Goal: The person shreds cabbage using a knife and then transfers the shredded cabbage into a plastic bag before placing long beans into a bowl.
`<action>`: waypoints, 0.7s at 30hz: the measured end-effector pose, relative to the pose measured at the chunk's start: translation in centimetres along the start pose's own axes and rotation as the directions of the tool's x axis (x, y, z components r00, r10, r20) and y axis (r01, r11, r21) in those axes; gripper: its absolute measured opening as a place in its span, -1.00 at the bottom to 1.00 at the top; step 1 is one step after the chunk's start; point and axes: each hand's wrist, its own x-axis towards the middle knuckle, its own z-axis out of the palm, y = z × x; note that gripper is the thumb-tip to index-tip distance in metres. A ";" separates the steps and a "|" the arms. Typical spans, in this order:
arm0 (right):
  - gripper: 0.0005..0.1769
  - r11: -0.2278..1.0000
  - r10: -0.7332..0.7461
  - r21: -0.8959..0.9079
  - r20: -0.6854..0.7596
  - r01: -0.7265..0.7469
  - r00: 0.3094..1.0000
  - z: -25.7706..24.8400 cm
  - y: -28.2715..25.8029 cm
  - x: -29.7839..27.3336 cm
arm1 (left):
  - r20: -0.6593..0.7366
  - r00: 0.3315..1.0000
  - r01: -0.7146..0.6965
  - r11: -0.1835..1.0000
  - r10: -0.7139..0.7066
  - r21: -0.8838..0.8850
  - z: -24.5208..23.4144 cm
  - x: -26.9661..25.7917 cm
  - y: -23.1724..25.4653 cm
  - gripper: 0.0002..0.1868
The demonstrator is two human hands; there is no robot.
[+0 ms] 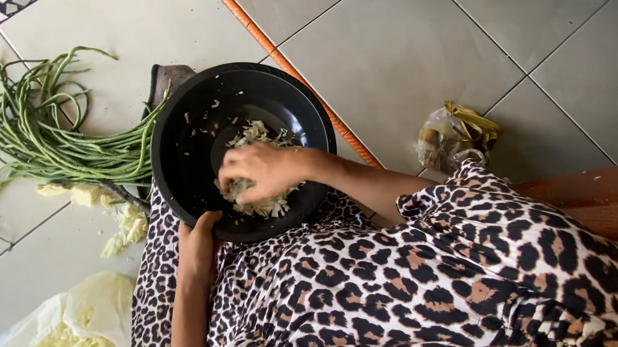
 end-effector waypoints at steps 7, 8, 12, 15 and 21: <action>-0.14 0.951 0.274 -0.074 -0.253 -0.301 0.928 -2.8 -0.9 -0.4 | -0.038 0.999 -0.010 0.995 0.006 -0.104 0.6 -0.8 0.8 -0.73; -0.08 0.951 0.280 -0.086 -0.158 -0.296 0.947 -2.5 -1.3 -0.2 | -0.054 0.999 -0.008 0.995 0.002 -0.104 0.5 -0.9 0.7 -0.72; -0.05 0.967 0.207 -0.141 -0.067 -0.214 0.976 -0.4 -3.3 -0.2 | -0.061 0.998 -0.008 0.994 0.002 -0.105 -0.2 -1.0 0.1 -0.72; -0.06 0.954 0.222 -0.211 0.023 -0.212 0.975 0.4 -4.1 -0.7 | -0.093 0.995 0.033 0.998 -0.038 -0.056 -0.6 -1.0 -0.1 -0.70; -0.24 0.963 0.144 -0.217 -0.100 -0.163 0.984 0.9 -1.9 -0.7 | -0.092 0.995 0.040 0.999 -0.042 -0.026 -0.7 -0.8 -0.2 -0.71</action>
